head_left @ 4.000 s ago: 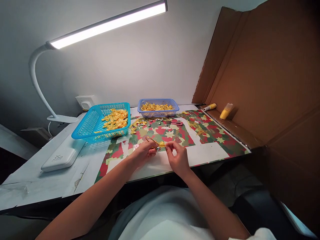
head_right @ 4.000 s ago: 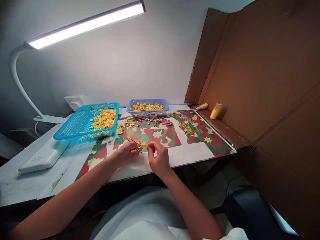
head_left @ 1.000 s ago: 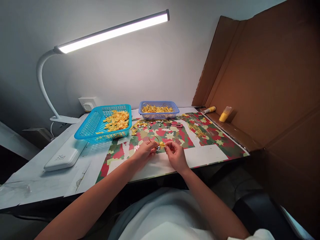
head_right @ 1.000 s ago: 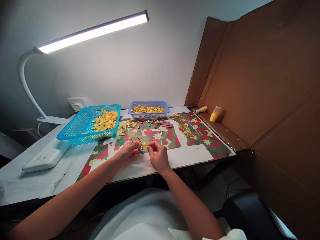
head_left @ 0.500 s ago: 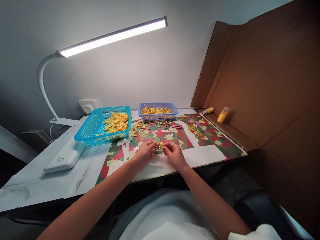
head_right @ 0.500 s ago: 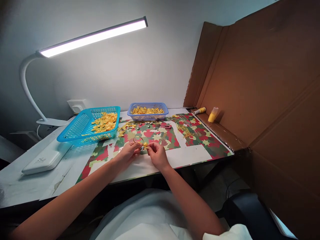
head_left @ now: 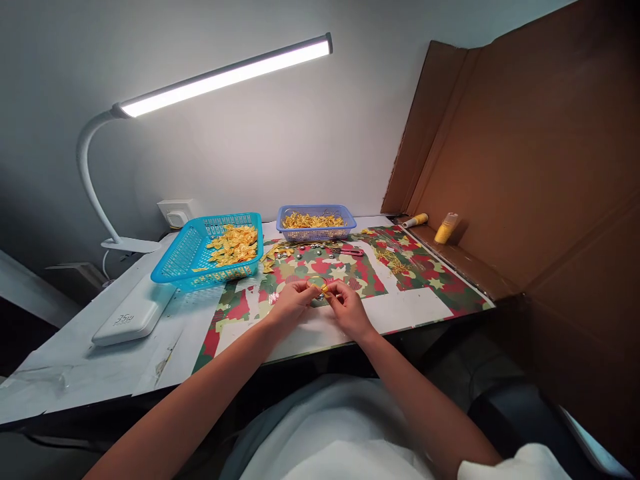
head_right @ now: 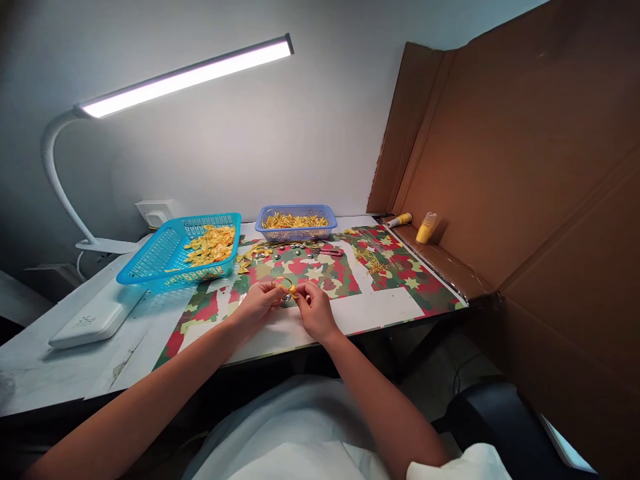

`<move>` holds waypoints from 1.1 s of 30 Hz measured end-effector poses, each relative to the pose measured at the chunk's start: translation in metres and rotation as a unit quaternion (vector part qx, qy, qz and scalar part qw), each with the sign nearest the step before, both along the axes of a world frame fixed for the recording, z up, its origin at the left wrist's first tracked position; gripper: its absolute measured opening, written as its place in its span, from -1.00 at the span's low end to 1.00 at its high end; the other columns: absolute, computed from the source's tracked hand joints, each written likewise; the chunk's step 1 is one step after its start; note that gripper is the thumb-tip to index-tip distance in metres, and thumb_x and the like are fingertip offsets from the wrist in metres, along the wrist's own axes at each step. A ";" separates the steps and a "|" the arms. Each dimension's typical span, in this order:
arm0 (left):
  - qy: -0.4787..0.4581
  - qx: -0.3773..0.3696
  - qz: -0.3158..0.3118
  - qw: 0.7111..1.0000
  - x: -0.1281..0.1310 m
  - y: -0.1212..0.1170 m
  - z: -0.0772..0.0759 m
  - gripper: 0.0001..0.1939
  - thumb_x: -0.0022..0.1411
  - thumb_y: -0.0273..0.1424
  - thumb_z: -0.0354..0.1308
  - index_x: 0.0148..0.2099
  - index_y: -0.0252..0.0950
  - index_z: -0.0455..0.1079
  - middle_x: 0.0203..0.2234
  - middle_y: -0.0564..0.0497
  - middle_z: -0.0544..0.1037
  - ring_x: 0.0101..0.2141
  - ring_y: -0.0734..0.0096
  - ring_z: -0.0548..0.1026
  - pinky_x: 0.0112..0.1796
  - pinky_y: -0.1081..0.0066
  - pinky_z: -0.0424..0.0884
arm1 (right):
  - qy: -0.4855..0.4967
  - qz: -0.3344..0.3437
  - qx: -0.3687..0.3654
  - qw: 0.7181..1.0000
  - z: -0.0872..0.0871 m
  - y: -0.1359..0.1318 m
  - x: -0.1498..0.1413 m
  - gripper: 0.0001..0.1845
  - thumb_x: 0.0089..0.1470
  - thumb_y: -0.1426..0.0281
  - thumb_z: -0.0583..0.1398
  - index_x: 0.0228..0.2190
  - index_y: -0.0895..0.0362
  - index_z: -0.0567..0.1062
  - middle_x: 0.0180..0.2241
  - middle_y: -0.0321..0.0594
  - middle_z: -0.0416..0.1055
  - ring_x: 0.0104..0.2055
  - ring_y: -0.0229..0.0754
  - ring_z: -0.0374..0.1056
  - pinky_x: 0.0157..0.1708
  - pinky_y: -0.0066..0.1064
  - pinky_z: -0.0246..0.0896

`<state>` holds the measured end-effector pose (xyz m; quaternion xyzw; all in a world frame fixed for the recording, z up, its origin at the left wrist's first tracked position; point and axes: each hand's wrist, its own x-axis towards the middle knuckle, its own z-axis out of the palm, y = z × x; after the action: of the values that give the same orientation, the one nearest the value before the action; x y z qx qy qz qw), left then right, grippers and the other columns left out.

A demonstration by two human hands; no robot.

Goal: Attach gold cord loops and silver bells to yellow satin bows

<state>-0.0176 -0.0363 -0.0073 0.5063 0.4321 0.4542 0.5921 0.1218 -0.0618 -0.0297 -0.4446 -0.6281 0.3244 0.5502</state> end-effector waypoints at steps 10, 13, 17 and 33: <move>0.044 0.008 0.000 0.999 0.002 -0.004 0.005 -0.75 -0.19 -0.31 0.23 -0.67 -0.28 0.22 -0.79 0.20 0.16 -0.71 0.64 0.02 -0.61 0.48 -0.13 | -0.016 -0.003 0.000 1.000 -0.006 0.001 0.002 -0.81 0.09 0.29 0.10 -0.43 0.12 0.45 -0.46 -0.27 0.41 -0.44 -0.25 0.28 -0.45 -0.45 0.18; 0.054 0.015 0.001 0.998 0.001 -0.004 0.003 -0.74 -0.17 -0.29 0.25 -0.65 -0.29 0.24 -0.78 0.20 0.17 -0.71 0.64 0.03 -0.61 0.48 -0.13 | -0.026 -0.007 0.006 1.000 -0.006 0.002 0.001 -0.81 0.10 0.30 0.09 -0.44 0.12 0.44 -0.45 -0.27 0.40 -0.44 -0.24 0.29 -0.44 -0.44 0.20; 0.068 0.035 0.002 0.997 -0.001 -0.002 0.000 -0.73 -0.17 -0.29 0.27 -0.65 -0.31 0.26 -0.76 0.20 0.18 -0.68 0.63 0.05 -0.59 0.49 -0.12 | -0.047 -0.020 0.016 0.999 -0.005 0.002 0.001 -0.83 0.08 0.35 0.09 -0.48 0.11 0.42 -0.46 -0.27 0.39 -0.43 -0.22 0.28 -0.44 -0.42 0.19; 0.181 0.050 -0.035 0.982 -0.006 0.007 -0.015 -0.75 0.29 -0.27 0.14 -0.18 -0.39 0.42 -0.34 0.04 0.49 -0.39 0.41 0.48 -0.40 0.40 0.46 | -0.115 -0.038 0.003 0.993 0.004 0.000 0.001 -0.83 0.04 0.49 0.05 -0.54 0.10 0.36 -0.52 -0.29 0.34 -0.45 -0.19 0.24 -0.42 -0.39 0.12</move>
<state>-0.0238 -0.0292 -0.0227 0.6240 0.4907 0.3549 0.4938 0.1229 -0.0622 -0.0257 -0.5005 -0.6708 0.2478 0.4880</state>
